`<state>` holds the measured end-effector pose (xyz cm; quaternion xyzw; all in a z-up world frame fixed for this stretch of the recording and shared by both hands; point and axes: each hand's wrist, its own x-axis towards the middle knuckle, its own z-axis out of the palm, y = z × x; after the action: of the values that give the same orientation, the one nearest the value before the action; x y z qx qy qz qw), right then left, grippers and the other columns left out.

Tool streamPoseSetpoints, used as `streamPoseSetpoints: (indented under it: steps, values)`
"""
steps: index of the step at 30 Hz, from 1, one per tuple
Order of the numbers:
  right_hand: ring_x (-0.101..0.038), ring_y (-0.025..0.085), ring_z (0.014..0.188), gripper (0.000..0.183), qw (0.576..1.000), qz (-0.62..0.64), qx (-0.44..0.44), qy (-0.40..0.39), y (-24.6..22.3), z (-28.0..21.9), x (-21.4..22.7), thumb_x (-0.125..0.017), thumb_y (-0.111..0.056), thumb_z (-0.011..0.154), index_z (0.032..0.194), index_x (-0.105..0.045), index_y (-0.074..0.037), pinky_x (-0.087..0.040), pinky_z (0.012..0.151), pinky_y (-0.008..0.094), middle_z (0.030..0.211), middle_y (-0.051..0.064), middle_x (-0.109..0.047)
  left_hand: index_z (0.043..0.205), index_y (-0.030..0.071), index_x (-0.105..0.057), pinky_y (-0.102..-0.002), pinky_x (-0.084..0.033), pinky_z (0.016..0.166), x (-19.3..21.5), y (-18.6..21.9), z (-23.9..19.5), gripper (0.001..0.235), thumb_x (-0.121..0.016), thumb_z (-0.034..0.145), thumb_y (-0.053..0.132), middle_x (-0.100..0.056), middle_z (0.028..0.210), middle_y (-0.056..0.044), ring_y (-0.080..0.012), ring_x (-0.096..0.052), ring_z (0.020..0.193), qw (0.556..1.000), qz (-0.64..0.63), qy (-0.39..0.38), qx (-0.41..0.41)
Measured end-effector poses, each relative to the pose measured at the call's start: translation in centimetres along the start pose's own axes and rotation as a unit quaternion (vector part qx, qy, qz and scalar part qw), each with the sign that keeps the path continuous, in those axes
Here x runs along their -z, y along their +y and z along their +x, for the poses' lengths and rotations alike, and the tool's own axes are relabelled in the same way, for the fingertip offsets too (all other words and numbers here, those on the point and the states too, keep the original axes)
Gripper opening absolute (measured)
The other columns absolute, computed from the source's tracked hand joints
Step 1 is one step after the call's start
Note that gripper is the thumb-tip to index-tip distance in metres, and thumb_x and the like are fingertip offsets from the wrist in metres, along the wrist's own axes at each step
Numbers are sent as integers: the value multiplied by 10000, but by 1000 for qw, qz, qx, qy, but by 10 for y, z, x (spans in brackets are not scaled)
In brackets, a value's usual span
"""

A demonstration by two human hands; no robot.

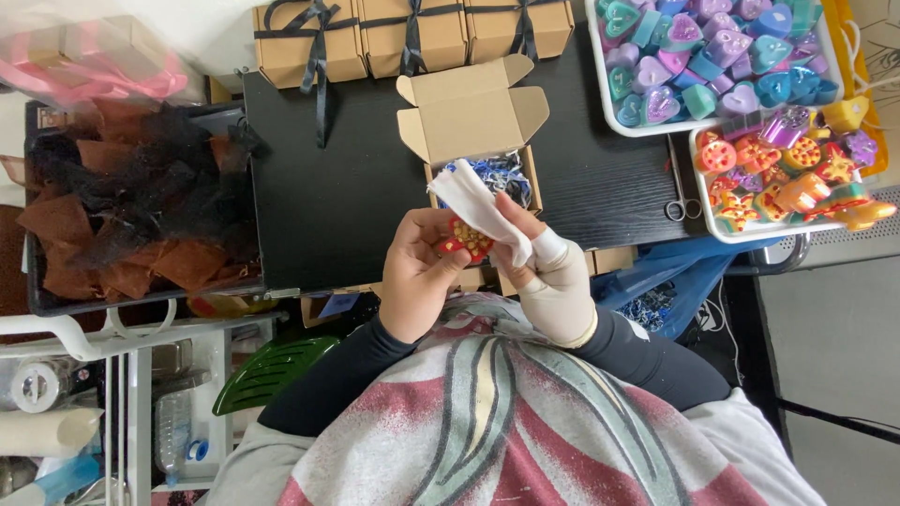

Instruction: Packing wax melts into small gift boxes, adding decorative filler, and finishing with a ribbon.

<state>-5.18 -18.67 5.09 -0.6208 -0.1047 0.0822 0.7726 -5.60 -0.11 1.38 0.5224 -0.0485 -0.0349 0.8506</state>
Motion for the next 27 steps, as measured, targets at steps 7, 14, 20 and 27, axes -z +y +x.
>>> streamPoseSetpoints:
  steps: [7,14,20,27]
  values:
    - [-625,94,1074,385,998,-14,24,50,14,-7,10,-640,-84,1068,1443,-598,-10,-507,979,250,1226,63,-705,1294,8,-512,-301,-562,1005,-5,-8,-1,454,-765,968,197,-645,1204,-84,-142,-656,1116,998,7,6,-57]
    - [-684,181,1150,278,988,144,54,6,21,-1,21,-651,-139,1074,1310,-612,3,-554,1070,355,1261,117,-704,1331,9,-518,-318,-561,1042,-1,-2,2,489,-747,962,235,-700,1239,-128,-162,-677,1166,998,-41,-54,7]
    - [-704,268,1112,281,948,313,-7,-56,6,7,61,-691,-51,1044,1295,-579,7,-558,1043,428,1175,164,-703,1356,23,-536,-358,-557,1066,8,-5,4,505,-771,967,245,-679,1276,-109,-178,-668,1183,981,-165,-100,24]
    - [-622,245,1301,500,965,222,-26,137,-5,25,47,-609,-80,1042,1517,-484,14,-536,1119,387,1406,149,-638,1349,56,-582,-397,-512,1139,7,0,7,484,-780,977,292,-541,1341,-64,-168,-593,1273,986,-57,-150,-52]
